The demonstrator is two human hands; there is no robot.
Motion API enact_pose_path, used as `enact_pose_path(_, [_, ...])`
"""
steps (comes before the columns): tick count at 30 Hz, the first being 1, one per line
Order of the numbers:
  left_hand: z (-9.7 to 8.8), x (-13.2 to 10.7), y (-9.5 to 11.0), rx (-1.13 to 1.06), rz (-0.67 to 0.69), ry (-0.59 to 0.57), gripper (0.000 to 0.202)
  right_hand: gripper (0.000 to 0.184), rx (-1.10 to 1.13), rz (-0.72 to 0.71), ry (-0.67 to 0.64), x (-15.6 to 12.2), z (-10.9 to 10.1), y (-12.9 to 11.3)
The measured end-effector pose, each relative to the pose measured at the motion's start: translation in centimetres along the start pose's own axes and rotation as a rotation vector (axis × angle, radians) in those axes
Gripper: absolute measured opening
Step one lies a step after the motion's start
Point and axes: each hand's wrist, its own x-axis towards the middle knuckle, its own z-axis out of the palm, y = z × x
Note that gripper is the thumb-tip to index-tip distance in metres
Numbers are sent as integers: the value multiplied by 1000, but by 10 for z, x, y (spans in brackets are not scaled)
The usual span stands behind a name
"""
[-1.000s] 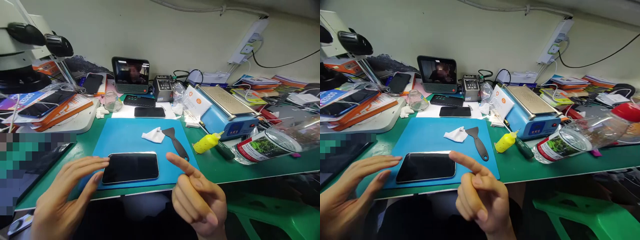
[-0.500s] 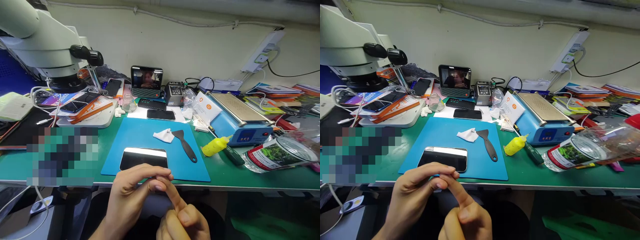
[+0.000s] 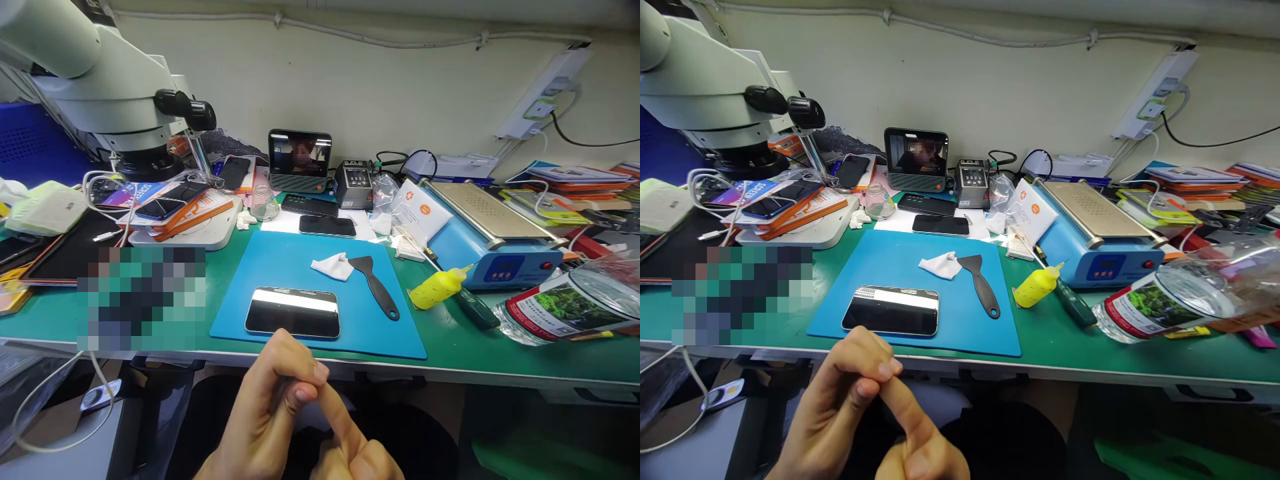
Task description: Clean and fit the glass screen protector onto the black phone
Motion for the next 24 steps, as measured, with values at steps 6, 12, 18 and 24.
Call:
enact_pose_path(6, [6, -6, 3, 74, 67, 59, 19, 77, 174, 0, 8, -9, -9, 16])
enact_pose_path(12, [1, -9, 2, 115, -3, 89, 26, 70, 267, -115, -72, 11, 2, 26])
enact_pose_path(18, [-7, -9, -5, 99, -88, 145, 38, 65, 385, -192, -84, 21, 16, 36])
enact_pose_path(24, [-16, -9, 6, 79, -282, 97, 28, 70, 427, -222, -93, 25, 13, 40])
